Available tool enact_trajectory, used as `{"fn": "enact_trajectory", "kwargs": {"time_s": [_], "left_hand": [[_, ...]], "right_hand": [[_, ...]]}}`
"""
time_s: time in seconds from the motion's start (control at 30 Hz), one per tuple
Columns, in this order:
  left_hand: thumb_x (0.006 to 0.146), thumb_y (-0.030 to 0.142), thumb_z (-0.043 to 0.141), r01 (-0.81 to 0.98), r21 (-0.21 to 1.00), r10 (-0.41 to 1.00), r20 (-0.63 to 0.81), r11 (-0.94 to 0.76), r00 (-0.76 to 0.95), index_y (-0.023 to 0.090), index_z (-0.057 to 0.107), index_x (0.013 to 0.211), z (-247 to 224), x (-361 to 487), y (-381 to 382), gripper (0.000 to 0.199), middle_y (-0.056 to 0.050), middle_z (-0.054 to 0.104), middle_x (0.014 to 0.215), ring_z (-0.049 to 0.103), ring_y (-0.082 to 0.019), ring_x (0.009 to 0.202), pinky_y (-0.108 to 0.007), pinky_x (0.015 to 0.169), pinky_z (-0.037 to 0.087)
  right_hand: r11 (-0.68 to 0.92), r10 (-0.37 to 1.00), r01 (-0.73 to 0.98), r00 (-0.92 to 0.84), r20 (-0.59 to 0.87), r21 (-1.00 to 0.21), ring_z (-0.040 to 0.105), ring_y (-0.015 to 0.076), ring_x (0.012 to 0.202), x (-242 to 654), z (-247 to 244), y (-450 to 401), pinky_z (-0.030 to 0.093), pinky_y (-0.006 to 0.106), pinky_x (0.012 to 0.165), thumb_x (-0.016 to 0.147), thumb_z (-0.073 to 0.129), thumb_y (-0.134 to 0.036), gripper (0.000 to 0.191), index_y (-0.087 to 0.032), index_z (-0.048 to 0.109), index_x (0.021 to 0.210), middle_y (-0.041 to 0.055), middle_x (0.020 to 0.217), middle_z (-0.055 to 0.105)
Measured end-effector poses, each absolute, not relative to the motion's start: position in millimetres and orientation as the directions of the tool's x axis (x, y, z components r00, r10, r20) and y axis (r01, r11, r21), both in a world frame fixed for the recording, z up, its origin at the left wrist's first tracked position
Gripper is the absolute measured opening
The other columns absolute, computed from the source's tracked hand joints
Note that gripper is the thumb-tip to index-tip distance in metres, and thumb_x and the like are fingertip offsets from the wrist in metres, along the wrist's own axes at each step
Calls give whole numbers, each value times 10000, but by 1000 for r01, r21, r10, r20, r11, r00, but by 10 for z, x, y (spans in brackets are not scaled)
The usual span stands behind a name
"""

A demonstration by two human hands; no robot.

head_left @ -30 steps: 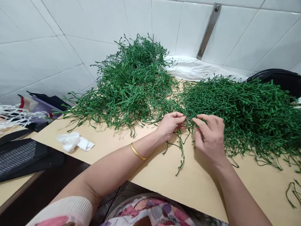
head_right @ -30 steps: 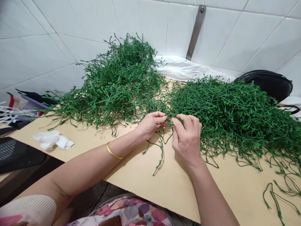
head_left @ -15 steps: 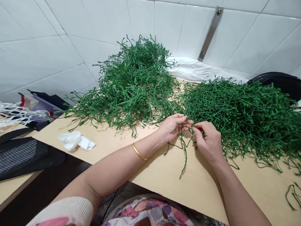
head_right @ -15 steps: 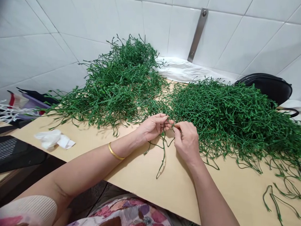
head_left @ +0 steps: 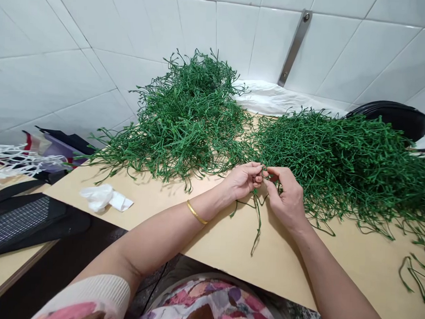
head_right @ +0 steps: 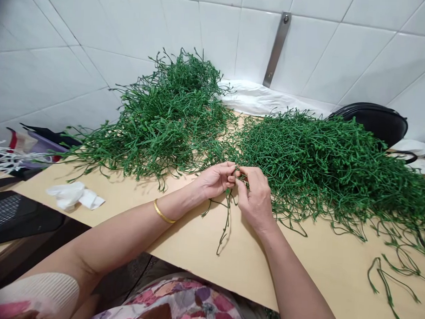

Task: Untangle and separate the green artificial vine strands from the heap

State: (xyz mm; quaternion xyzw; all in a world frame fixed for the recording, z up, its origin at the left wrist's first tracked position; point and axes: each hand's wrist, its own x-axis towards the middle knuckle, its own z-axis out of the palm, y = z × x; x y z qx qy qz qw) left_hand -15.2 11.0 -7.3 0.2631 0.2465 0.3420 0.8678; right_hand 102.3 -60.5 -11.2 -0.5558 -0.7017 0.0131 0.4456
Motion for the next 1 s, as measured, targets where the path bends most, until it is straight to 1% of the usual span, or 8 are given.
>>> {"fn": "enact_trajectory", "kwargs": {"time_s": [0.13, 0.27, 0.37, 0.47, 0.6, 0.7, 0.87, 1.0], "left_hand": [[755, 54, 489, -473, 612, 723, -250, 633, 644, 120, 486, 711, -71, -152, 105, 79, -21, 559, 583, 428, -32, 409, -125, 379, 282], [769, 56, 462, -473, 597, 712, -255, 648, 654, 123, 468, 694, -55, -159, 111, 101, -3, 534, 562, 353, -9, 366, -111, 358, 253], [752, 46, 464, -460, 588, 685, -238, 666, 689, 124, 461, 689, -55, -167, 122, 101, 32, 470, 520, 286, 4, 339, -101, 347, 219], [724, 36, 482, -454, 594, 685, -240, 664, 688, 133, 454, 697, -61, -169, 127, 105, 57, 409, 486, 253, 3, 334, -98, 350, 203], [725, 44, 482, -461, 594, 696, -251, 659, 672, 144, 440, 702, -54, -170, 132, 111, 56, 411, 489, 257, -3, 339, -99, 357, 210], [733, 34, 464, -467, 585, 698, -257, 663, 669, 142, 430, 683, -36, -183, 154, 123, 61, 384, 475, 231, -1, 331, -99, 349, 193], [754, 36, 434, -445, 597, 685, -260, 668, 680, 141, 422, 675, -9, -214, 178, 132, 59, 374, 470, 211, -1, 323, -101, 337, 183], [763, 56, 431, -381, 616, 627, -245, 690, 739, 142, 429, 679, 19, -229, 146, 120, 52, 387, 469, 221, -1, 323, -94, 340, 189]], "right_hand": [[335, 815, 777, 46, 578, -534, 542, 169, 750, 1018, -107, -615, 452, 339, 726, 795, 488, -177, 191, -173, 543, 978, 43, 817, 594], [352, 806, 781, 27, 591, -516, 529, 185, 840, 1021, -78, -605, 451, 335, 742, 785, 496, -171, 164, -166, 555, 938, 70, 887, 572], [399, 811, 754, -25, 584, -522, 522, 193, 917, 1020, -72, -599, 447, 339, 782, 781, 484, -146, 203, -163, 552, 971, 89, 968, 573], [391, 820, 758, -30, 571, -523, 535, 187, 848, 1015, -87, -600, 441, 348, 771, 776, 488, -142, 207, -169, 555, 970, 72, 919, 600], [364, 826, 780, -18, 564, -509, 528, 189, 807, 1021, -96, -595, 426, 346, 756, 769, 478, -132, 182, -182, 579, 911, 53, 849, 608], [367, 844, 781, -51, 534, -505, 515, 189, 815, 1048, -80, -582, 415, 339, 761, 753, 436, -90, 266, -177, 588, 953, 54, 861, 603], [324, 888, 835, -107, 446, -445, 473, 194, 775, 1087, -95, -551, 404, 339, 740, 711, 379, -55, 418, -162, 591, 1055, 59, 817, 578], [231, 914, 900, -70, 400, -370, 454, 209, 736, 1117, -140, -519, 405, 354, 694, 685, 381, -72, 502, -129, 530, 1161, 79, 802, 564]]}}
